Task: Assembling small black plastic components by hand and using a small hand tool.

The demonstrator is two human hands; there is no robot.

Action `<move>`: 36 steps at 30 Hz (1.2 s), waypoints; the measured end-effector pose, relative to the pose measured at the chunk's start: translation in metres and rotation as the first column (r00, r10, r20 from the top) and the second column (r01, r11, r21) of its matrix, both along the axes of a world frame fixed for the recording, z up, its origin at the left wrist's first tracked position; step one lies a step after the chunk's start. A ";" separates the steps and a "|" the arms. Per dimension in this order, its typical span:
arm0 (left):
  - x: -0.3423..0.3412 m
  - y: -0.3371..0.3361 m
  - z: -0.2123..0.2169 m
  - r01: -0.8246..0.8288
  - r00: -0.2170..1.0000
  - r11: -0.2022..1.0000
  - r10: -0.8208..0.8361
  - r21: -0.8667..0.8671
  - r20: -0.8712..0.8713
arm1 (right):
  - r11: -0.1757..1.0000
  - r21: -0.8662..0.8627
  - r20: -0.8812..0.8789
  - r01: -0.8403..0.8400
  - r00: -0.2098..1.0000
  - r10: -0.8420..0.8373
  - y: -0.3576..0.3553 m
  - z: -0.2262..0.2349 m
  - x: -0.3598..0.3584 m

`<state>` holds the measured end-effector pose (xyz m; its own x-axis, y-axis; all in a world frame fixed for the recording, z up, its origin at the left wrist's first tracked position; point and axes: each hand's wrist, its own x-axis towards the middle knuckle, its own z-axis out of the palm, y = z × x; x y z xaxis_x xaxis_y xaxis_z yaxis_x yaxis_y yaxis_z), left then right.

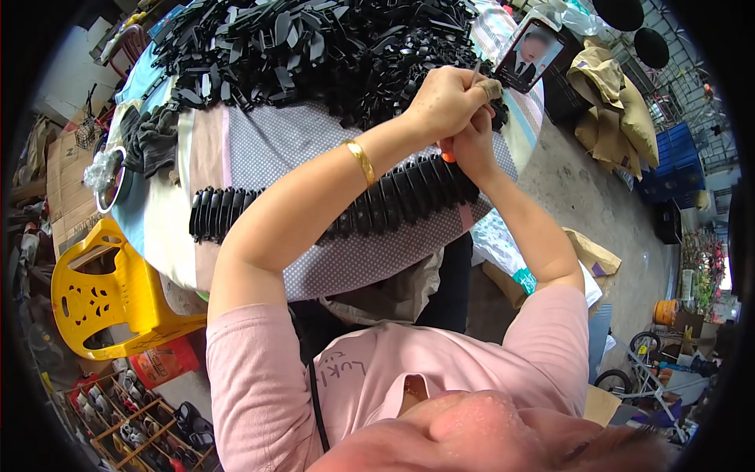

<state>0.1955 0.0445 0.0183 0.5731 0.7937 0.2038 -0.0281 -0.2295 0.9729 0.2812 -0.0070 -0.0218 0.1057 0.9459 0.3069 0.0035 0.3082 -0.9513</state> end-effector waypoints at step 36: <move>-0.046 -0.008 -0.007 -0.029 0.985 0.998 0.037 -0.050 0.166 | 0.996 -0.014 0.044 -0.088 0.995 0.088 -0.001 0.004 -0.042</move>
